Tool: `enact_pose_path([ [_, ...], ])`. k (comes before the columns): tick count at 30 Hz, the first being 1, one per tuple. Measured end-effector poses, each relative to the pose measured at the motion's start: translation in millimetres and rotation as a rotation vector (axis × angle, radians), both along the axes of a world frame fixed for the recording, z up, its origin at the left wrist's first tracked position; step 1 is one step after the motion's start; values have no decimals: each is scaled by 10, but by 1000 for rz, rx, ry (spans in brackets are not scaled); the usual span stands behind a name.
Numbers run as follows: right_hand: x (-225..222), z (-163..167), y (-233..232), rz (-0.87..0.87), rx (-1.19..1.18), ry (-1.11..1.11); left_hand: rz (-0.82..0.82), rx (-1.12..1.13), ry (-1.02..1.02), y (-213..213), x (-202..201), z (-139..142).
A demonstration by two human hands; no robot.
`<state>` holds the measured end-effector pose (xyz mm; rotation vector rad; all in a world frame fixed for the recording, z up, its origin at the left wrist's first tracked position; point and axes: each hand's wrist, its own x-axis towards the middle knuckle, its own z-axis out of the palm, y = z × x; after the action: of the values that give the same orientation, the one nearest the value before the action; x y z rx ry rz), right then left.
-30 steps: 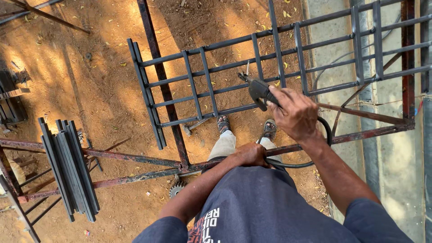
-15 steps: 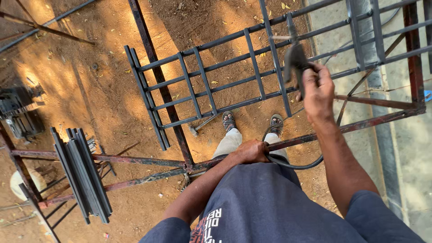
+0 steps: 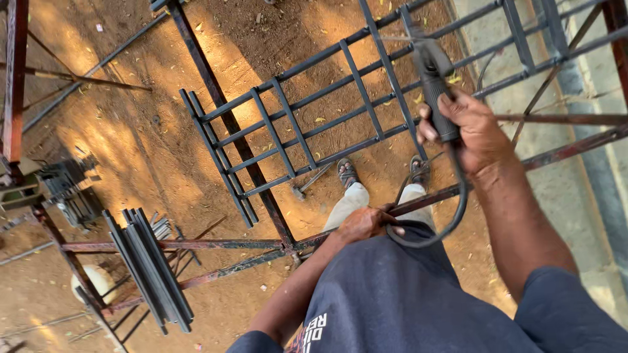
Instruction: The person uses a welding electrode holder to join metal bars on a grid-like frame, moving between different joints to apply spots of weld by hand.
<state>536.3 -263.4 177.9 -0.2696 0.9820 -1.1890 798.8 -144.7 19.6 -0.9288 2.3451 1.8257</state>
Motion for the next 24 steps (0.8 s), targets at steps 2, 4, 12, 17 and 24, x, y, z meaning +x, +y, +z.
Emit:
enact_pose_path([
  [2, -24, 1, 36, 58, -90, 111, 13, 8, -50, 18, 61, 52],
  [4, -1, -94, 5, 63, -203, 308, 75, -5, -73, 16, 106, 104],
  [12, 297, -675, 318, 18, -325, 684, 270, 78, 5, 13, 21, 201],
  [17, 379, -833, 448, 37, -259, 841, 341, 189, -62, 103, -43, 45],
  [24, 378, -809, 469, -8, -384, 1020, 280, 221, 50, 128, 28, -249],
])
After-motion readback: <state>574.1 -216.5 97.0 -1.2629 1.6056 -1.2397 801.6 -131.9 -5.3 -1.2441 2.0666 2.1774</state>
